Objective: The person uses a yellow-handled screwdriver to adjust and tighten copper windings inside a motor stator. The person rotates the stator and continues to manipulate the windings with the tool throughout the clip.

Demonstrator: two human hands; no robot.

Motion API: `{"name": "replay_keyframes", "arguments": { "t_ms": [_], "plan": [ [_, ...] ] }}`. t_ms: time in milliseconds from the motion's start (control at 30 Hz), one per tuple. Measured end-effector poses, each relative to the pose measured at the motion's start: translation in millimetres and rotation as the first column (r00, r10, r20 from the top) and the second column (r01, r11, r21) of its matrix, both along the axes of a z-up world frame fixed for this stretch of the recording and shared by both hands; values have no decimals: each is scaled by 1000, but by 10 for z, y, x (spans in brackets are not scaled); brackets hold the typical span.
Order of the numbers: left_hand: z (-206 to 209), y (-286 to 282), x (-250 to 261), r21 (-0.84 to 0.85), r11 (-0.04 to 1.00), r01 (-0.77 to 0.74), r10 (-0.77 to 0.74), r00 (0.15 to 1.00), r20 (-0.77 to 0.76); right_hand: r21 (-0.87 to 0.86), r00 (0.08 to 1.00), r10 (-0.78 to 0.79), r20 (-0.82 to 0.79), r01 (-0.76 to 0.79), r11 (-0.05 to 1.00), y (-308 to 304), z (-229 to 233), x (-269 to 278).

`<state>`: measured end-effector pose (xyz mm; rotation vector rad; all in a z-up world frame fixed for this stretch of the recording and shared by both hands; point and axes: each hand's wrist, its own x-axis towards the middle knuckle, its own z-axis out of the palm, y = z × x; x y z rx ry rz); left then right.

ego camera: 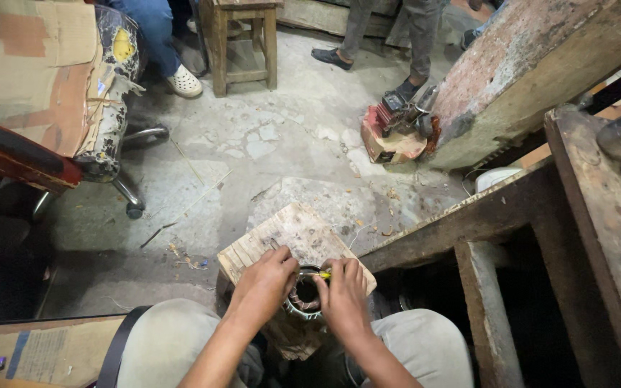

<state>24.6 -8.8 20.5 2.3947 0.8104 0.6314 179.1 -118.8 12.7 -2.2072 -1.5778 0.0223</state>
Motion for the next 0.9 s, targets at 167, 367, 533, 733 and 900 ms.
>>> {"name": "replay_keyframes", "arguments": {
  "t_ms": [167, 367, 533, 733, 900],
  "plan": [
    [-7, -9, 23, 38, 999, 21, -18, 997, -81, -186, 997, 15, -77, -29, 982, -14, 94, 38],
    [50, -8, -39, -29, 999, 15, -16, 1000, -13, -188, 997, -20, -69, 6, 982, -24, 157, -14],
    [77, -24, -36, -77, 997, -3, 4, 1000, 16, -149, 999, 22, -30, -27, 988, -15, 75, 22],
    [72, -61, -57, -90, 996, -10, 9, 1000, -3, -4, 981, 137, -141, -139, 990, 27, -101, 163],
    [65, -90, -43, -71, 997, -31, 28, 999, -44, -30, 950, 262, -169, -271, 962, 94, -58, 308]
  ]
}}
